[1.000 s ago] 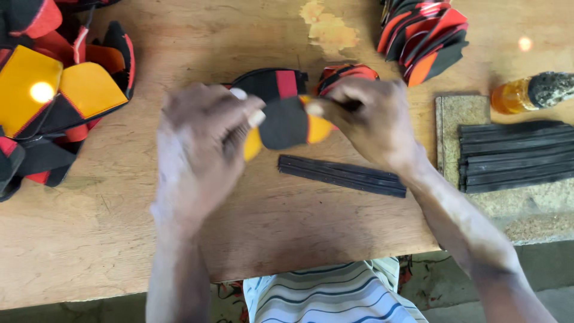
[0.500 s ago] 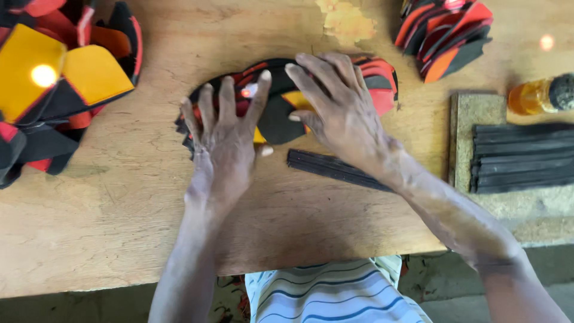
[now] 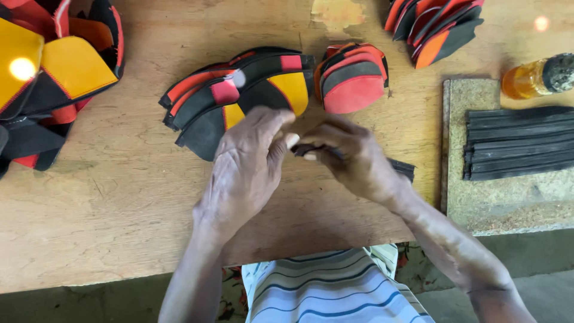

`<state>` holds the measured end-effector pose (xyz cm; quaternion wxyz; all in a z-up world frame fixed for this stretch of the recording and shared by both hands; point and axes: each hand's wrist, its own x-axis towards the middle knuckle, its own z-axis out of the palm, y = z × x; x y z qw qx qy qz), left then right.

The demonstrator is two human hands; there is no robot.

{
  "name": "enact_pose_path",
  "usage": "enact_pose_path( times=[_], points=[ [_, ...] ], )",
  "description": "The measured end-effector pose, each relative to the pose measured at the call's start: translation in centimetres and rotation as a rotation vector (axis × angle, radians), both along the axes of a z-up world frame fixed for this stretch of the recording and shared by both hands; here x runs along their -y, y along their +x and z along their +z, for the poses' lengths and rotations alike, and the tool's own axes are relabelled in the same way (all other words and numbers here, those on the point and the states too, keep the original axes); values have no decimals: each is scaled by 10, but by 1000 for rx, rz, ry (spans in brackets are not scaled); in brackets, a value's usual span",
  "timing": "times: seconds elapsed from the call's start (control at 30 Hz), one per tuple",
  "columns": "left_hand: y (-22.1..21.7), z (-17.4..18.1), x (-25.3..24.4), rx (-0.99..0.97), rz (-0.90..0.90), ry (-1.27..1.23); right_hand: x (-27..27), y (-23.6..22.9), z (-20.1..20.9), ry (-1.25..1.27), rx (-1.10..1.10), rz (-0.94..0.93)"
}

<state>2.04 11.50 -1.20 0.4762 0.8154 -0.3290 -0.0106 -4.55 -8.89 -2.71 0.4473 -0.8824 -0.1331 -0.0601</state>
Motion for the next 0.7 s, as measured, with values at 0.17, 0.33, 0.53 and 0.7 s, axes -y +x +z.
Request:
enact_pose_path(
  times=[0.17,0.33,0.53,0.7],
  points=[
    [-7,-10,18,-471,-5,-170,16,-4,13,-38,-12,-148],
    [-7,-15,27,-697,-124,-396,23,-8,24,-83,201,-145],
    [-15,-14,39,-665,-174,-531,29,-13,22,-77,400,-200],
    [-27,-4,59,-340,81,-567,37,-11,33,-99,454,-208]
  ],
)
